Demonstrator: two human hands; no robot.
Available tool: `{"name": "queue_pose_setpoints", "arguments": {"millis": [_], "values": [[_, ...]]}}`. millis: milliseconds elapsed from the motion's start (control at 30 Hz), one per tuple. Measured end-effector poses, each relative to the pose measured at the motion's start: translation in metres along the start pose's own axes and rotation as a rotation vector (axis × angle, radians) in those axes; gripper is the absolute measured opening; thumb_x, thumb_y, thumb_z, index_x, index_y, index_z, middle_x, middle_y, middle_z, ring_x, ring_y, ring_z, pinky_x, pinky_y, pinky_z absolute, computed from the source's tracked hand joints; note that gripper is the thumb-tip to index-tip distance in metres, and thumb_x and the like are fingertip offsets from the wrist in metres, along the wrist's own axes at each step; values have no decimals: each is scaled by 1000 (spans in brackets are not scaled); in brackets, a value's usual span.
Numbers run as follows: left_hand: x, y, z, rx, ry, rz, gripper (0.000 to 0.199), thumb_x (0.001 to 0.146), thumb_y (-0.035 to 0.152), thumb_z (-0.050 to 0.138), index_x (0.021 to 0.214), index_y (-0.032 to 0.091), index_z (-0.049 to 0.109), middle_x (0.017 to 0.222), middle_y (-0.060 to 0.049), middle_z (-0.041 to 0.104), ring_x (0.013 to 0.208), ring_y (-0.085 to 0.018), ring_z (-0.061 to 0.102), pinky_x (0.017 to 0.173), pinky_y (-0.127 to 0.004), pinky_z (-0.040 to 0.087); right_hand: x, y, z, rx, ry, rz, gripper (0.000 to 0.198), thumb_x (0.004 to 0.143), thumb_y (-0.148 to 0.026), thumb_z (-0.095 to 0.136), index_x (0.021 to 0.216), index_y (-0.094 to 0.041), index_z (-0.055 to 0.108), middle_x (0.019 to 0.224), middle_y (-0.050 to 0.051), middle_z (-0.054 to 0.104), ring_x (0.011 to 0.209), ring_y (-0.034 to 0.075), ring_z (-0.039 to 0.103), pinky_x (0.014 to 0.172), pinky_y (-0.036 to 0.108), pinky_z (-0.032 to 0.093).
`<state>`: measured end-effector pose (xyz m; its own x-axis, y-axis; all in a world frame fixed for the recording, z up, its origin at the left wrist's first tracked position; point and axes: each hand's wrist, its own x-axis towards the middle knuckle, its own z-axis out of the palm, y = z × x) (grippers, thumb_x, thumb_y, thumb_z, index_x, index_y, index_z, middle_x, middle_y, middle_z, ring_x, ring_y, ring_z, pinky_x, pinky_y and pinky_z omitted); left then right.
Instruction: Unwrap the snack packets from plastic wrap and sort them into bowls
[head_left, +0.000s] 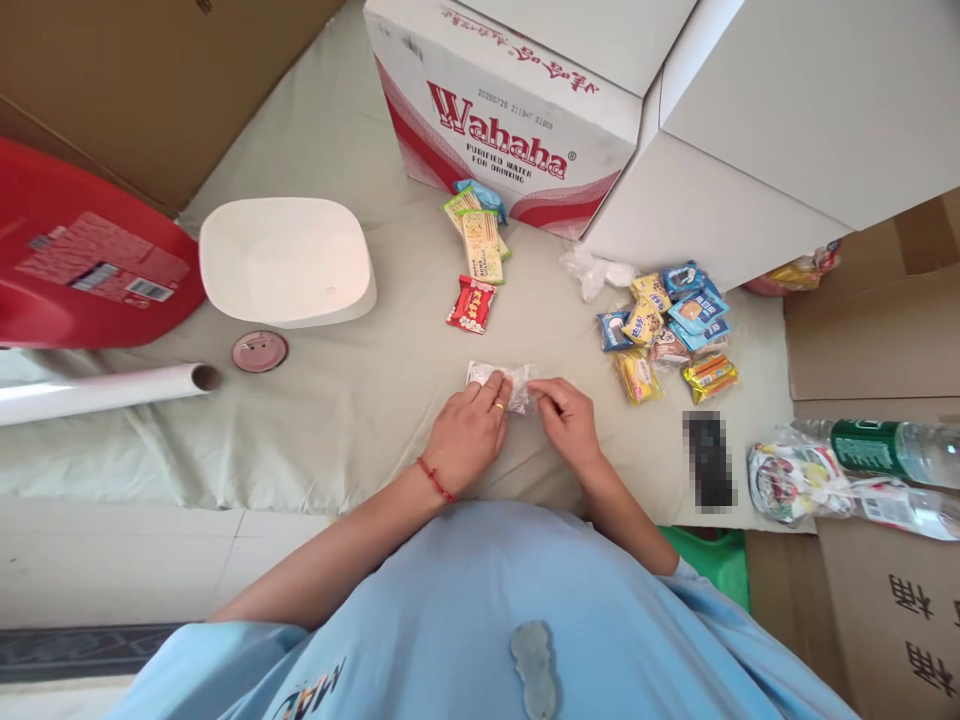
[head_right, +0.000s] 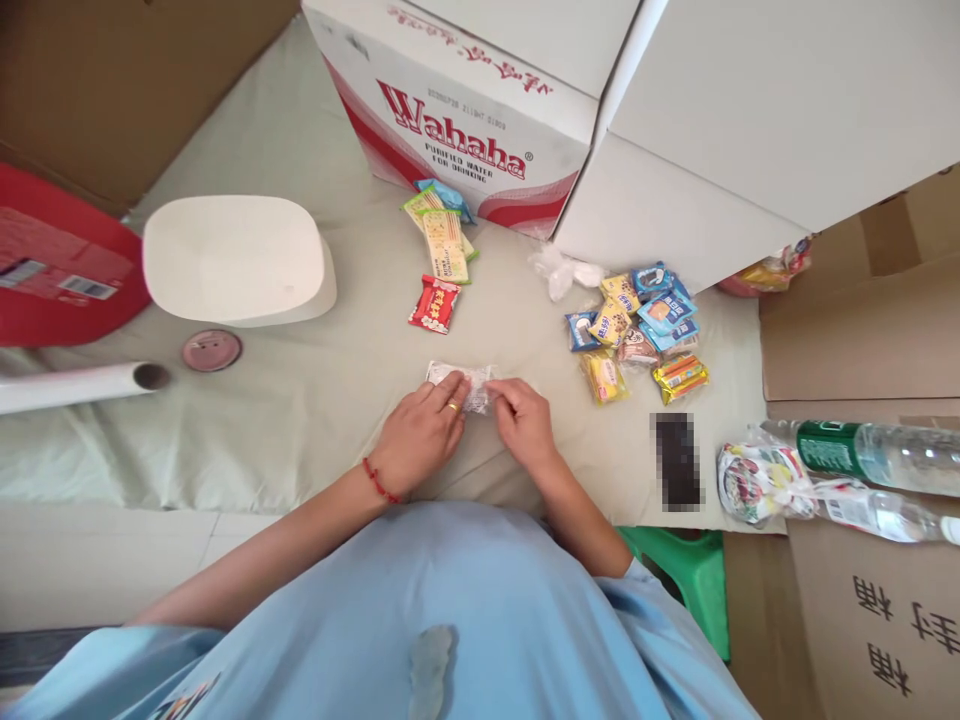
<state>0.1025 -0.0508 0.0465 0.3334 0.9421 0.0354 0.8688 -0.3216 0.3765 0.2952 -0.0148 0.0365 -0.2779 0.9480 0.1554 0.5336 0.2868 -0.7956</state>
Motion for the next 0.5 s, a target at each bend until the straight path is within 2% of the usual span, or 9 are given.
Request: {"name": "queue_pose_setpoints", "arguments": {"millis": [67,133,200,267,367,433,500], "values": [[3,0,-1,86,-43,2,47,103,19,41,148,12,55,153,-18,57,121,-30,62,92,-43,56,2,5,-8,-111,166,74,30,104,-29,47,117,-21,73,106,9,71,96,21,68,88,36,57],[4,1,-1,138,-70,8,47,105,20,40,149,12,54,155,-17,56,119,-29,62,87,-40,55,6,11,-13,-270,231,115,38,104,-40,49,128,-17,68,116,15,66,108,26,64,96,42,54],[4,2,-1,180,-95,14,48,105,18,38,151,10,52,156,-16,55,117,-28,62,83,-39,54,9,15,-12,-408,167,137,50,105,-49,48,137,-14,63,122,19,64,117,30,59,104,49,49],[3,3,0,208,-111,19,50,105,16,37,153,9,50,157,-17,54,115,-28,61,81,-39,53,11,17,-7,-490,46,166,53,106,-52,44,136,-13,64,119,20,65,115,32,57,105,51,46],[3,3,2,211,-114,25,51,104,15,37,154,11,49,158,-17,53,116,-28,60,81,-39,51,12,14,0,-496,-103,179,41,104,-50,50,115,-17,72,106,15,67,104,30,57,100,47,47],[2,2,2,198,-104,24,52,104,15,37,154,13,50,158,-16,53,116,-28,60,82,-40,50,13,11,-1,-434,-121,165,30,99,-44,57,100,-19,73,102,13,65,102,29,58,99,44,48],[0,1,2,187,-68,27,51,104,15,36,152,14,53,156,-16,55,116,-28,60,84,-42,49,15,7,-7,-337,-96,165,22,96,-39,60,94,-19,71,107,12,64,102,26,59,96,40,49]]}}
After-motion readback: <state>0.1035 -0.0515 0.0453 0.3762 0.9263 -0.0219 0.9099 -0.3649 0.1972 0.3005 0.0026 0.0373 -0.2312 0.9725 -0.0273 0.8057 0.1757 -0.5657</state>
